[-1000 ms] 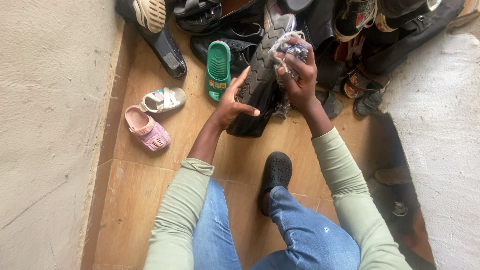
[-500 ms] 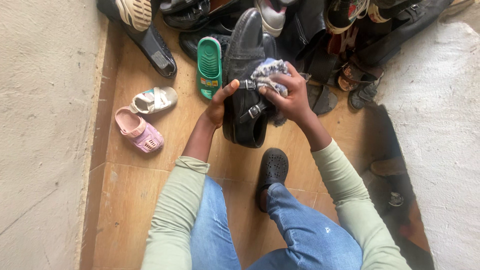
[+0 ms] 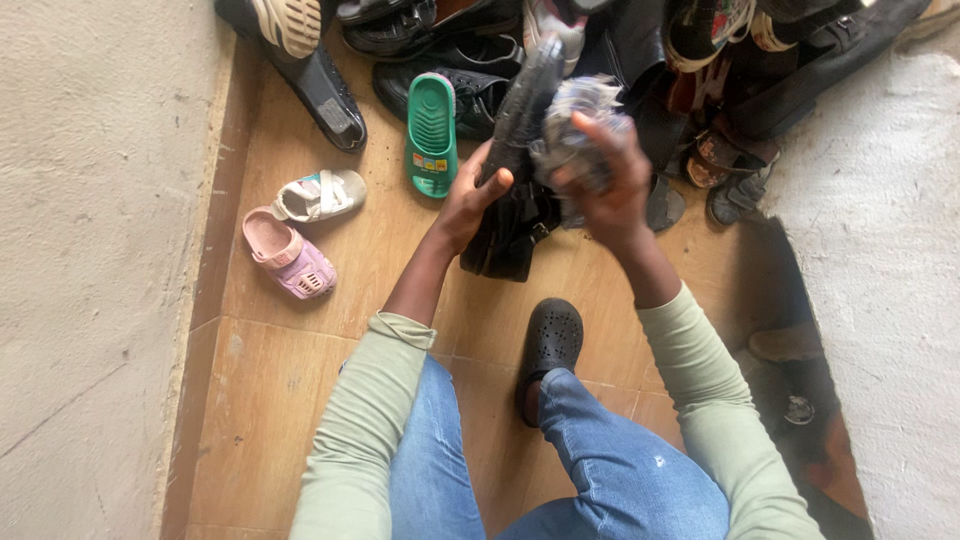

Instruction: The person sits on the floor and cleans a pair of black leather shoes using a cloth. They wipe the soles, uppers, and sides of both shoes, turning them over to access different areas. Other shoes are visible on the floor nearby.

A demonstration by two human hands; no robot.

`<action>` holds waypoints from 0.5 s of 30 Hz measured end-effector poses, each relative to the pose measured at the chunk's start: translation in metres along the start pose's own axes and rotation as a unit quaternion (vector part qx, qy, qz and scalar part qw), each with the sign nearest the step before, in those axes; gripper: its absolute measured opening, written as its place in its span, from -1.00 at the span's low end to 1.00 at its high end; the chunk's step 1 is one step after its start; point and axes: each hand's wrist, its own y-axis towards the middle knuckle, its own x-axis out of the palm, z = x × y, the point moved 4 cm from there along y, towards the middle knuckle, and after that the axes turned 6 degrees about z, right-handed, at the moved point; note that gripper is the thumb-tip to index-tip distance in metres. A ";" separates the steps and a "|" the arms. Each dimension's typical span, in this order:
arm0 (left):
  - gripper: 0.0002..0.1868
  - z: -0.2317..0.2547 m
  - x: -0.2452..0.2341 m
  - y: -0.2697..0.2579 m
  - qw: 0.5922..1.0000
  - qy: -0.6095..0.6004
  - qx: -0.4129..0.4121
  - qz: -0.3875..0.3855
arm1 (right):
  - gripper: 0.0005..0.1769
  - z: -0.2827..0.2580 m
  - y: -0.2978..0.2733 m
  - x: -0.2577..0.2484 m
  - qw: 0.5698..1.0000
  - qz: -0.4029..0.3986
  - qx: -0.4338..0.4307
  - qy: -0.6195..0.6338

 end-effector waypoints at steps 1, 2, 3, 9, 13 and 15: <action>0.17 0.000 0.000 0.000 1.000 0.018 0.018 -0.006 | -0.62 -0.004 0.001 0.007 0.994 -0.033 -0.031 -0.102; 0.17 0.000 -0.001 0.001 0.999 0.036 0.036 -0.011 | -0.66 -0.005 0.001 0.014 0.975 -0.065 -0.062 -0.203; 0.16 -0.001 -0.001 0.001 0.999 0.041 0.028 0.002 | -0.66 -0.004 -0.003 0.021 0.944 -0.097 -0.092 -0.301; 0.16 0.014 -0.002 -0.003 0.976 0.196 0.005 0.094 | -0.65 0.030 0.004 0.015 0.966 -0.054 -0.040 -0.250; 0.15 0.024 -0.002 -0.006 0.921 0.358 0.047 0.146 | -0.78 0.036 0.003 0.000 0.964 -0.018 -0.030 -0.262; 0.16 0.023 0.000 -0.008 0.910 0.377 0.054 0.167 | -0.87 0.039 0.000 0.001 0.965 -0.003 -0.023 -0.261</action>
